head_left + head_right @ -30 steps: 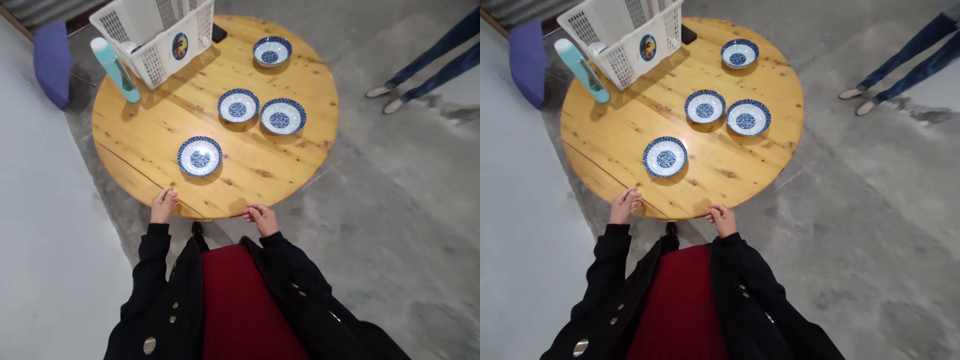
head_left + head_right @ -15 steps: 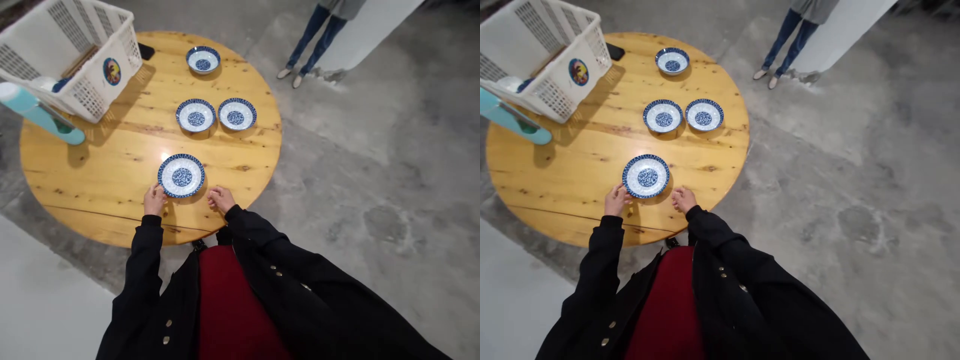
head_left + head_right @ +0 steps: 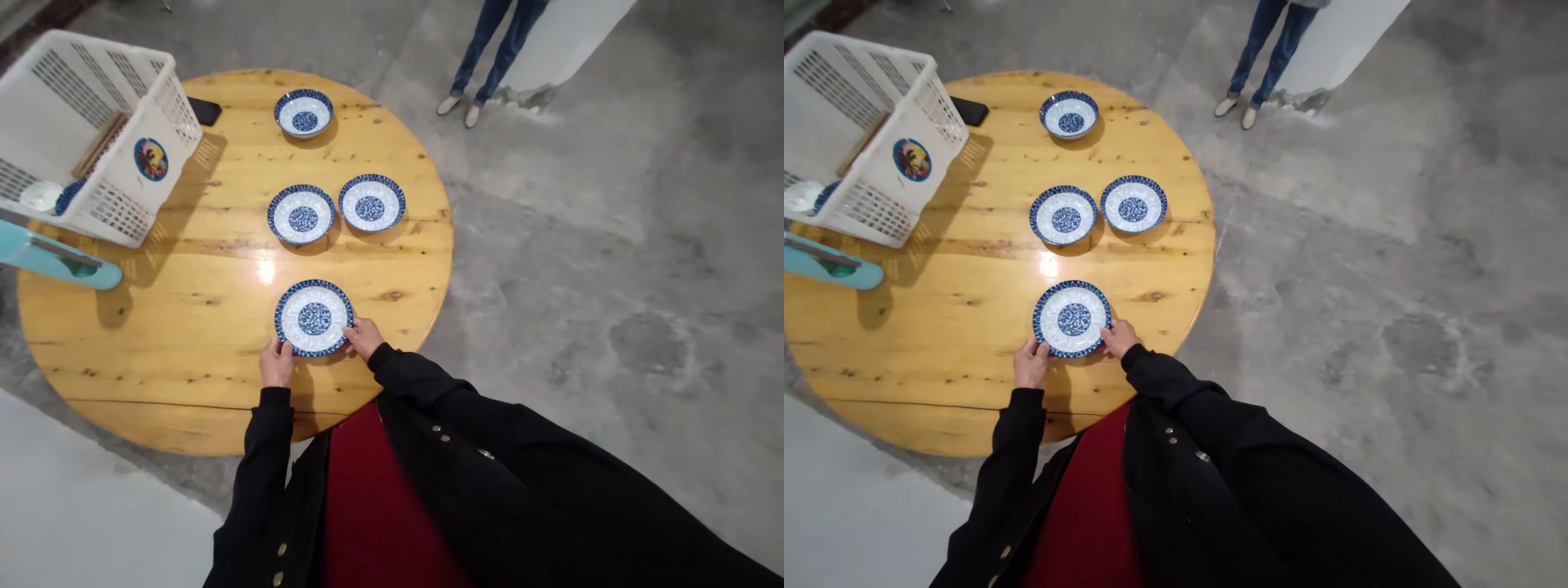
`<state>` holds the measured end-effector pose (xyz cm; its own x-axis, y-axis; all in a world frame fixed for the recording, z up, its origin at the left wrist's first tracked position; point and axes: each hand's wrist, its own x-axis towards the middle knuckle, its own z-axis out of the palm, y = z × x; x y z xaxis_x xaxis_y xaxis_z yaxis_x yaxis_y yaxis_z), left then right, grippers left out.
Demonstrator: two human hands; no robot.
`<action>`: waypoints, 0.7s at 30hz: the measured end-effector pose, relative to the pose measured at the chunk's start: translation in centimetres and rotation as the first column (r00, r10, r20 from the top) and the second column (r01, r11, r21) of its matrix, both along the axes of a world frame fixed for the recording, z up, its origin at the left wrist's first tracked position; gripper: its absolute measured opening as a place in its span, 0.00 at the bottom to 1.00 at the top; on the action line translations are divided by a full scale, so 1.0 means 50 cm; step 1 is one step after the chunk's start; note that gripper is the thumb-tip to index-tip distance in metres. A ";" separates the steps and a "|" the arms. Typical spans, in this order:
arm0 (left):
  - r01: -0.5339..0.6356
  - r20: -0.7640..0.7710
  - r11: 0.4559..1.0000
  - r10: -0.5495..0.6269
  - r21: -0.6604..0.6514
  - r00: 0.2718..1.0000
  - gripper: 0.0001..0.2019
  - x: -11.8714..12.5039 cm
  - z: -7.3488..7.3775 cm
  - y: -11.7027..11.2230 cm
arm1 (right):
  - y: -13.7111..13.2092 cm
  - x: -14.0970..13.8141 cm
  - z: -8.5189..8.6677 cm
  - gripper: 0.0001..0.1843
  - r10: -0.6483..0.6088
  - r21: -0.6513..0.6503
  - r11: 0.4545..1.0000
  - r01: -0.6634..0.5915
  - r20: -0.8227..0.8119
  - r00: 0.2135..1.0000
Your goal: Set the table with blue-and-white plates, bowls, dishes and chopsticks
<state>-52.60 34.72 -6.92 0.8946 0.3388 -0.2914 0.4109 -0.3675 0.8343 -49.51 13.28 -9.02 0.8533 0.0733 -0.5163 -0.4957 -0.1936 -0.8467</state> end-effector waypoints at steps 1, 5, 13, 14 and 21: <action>0.004 -0.013 1.000 -0.005 -0.029 1.000 0.14 0.004 0.003 -0.015 | -0.016 -0.003 0.000 0.04 -0.015 -0.007 1.000 0.015 -0.006 1.000; 0.018 -0.033 0.998 -0.020 -0.060 0.999 0.11 0.023 0.015 -0.052 | -0.051 -0.015 0.000 0.05 -0.058 0.020 0.998 0.058 -0.035 0.998; 0.025 -0.056 1.000 -0.026 -0.004 0.998 0.09 0.030 0.022 -0.051 | -0.045 -0.025 0.005 0.05 -0.028 0.033 0.999 0.031 -0.080 0.996; 0.029 -0.053 0.999 -0.028 0.019 0.998 0.09 0.029 0.022 -0.049 | -0.047 -0.027 0.006 0.06 -0.010 0.042 0.999 0.014 -0.100 0.995; 0.073 -0.032 0.993 -0.070 0.090 0.997 0.10 0.022 0.020 -0.035 | -0.123 0.097 0.029 0.14 -0.231 0.024 0.972 0.233 -0.062 0.971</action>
<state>-51.52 32.96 -5.94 0.9090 0.3007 -0.2884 0.4045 -0.4707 0.7841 -44.67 7.12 -7.56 0.8172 -0.1057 -0.5665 -0.5729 -0.0415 -0.8186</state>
